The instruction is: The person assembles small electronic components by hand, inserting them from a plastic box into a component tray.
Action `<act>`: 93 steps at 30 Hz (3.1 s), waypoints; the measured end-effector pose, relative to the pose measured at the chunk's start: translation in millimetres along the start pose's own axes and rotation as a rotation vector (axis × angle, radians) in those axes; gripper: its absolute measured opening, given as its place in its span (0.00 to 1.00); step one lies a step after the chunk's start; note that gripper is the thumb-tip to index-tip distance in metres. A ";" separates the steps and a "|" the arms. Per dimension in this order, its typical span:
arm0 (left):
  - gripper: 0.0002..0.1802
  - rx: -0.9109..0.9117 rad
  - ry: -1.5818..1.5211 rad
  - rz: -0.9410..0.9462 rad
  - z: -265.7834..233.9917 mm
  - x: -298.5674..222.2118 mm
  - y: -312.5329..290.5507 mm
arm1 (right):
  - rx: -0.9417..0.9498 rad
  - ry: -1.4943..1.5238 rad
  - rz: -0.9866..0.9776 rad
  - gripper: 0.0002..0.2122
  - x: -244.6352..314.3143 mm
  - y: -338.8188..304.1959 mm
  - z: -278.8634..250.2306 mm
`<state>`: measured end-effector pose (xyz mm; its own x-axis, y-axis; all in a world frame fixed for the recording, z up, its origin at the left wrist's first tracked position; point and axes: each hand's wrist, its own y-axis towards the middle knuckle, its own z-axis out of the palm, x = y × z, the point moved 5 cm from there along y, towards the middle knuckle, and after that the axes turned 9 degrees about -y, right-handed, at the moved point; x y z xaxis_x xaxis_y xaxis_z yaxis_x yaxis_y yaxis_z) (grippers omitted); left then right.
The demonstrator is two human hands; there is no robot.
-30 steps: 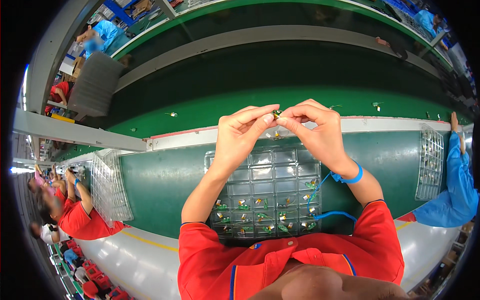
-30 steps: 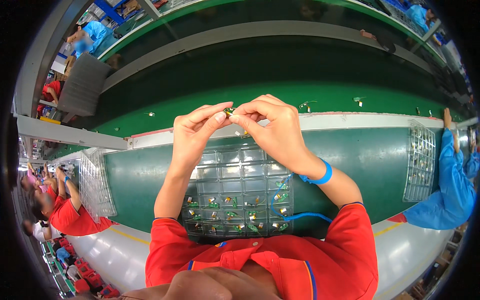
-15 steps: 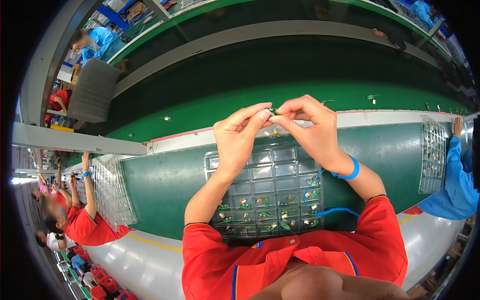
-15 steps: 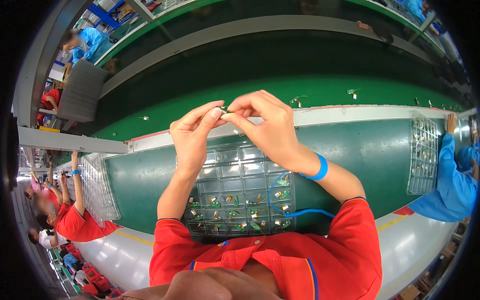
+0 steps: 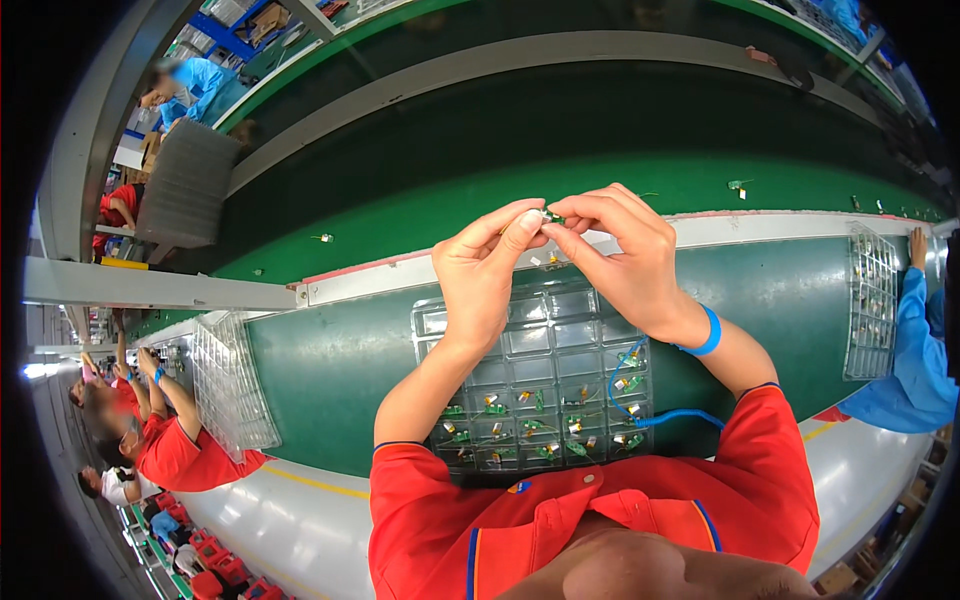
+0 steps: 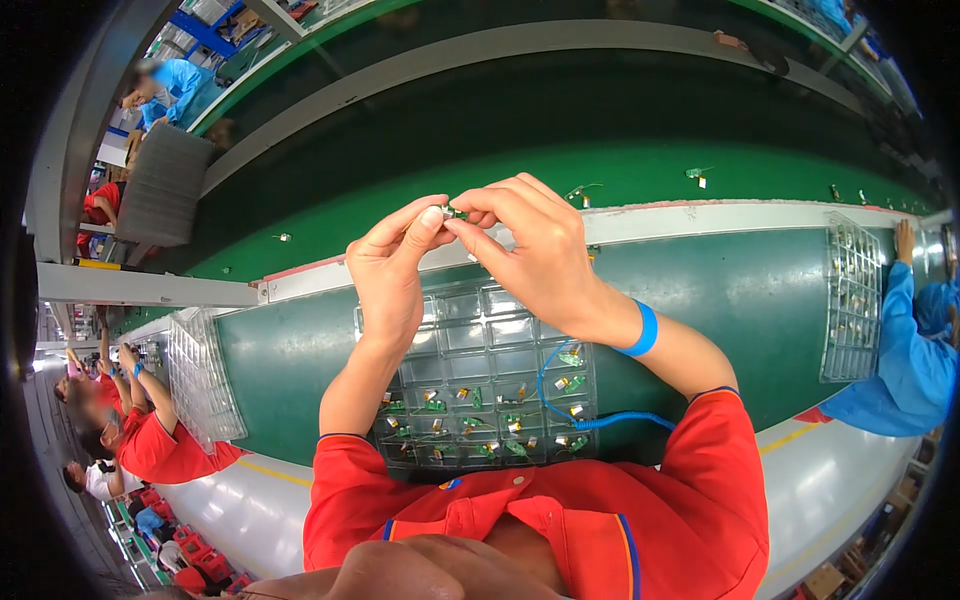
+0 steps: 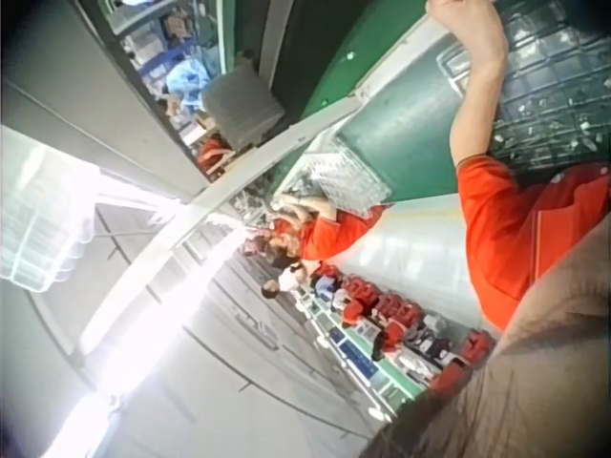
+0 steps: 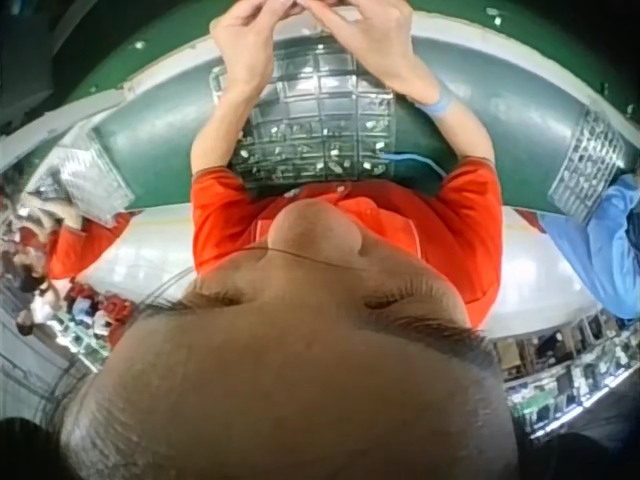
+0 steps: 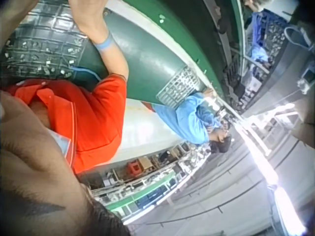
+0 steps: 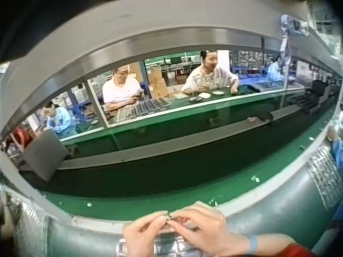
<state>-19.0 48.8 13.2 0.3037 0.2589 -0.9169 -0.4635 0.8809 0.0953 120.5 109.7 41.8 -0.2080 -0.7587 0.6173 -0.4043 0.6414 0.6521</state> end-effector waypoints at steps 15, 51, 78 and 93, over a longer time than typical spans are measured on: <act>0.10 0.040 0.031 -0.016 -2.5 0.7 0.1 | 0.109 0.093 0.074 0.08 -5.6 -1.4 5.0; 0.13 0.371 -0.229 -0.604 -46.1 44.9 40.9 | 0.166 -0.218 -0.513 0.12 -12.1 3.3 25.9; 0.10 0.164 0.100 -0.356 -33.6 22.7 29.6 | 0.054 -0.144 -0.365 0.09 -22.4 -3.8 28.7; 0.11 0.143 0.031 -0.186 -21.7 12.3 21.5 | 0.343 0.444 0.549 0.07 -37.1 -7.5 28.6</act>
<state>-43.4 62.3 -4.5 0.3466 0.0763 -0.9349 -0.2789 0.9600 -0.0251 105.9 129.8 1.4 -0.1113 -0.1804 0.9773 -0.6146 0.7852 0.0750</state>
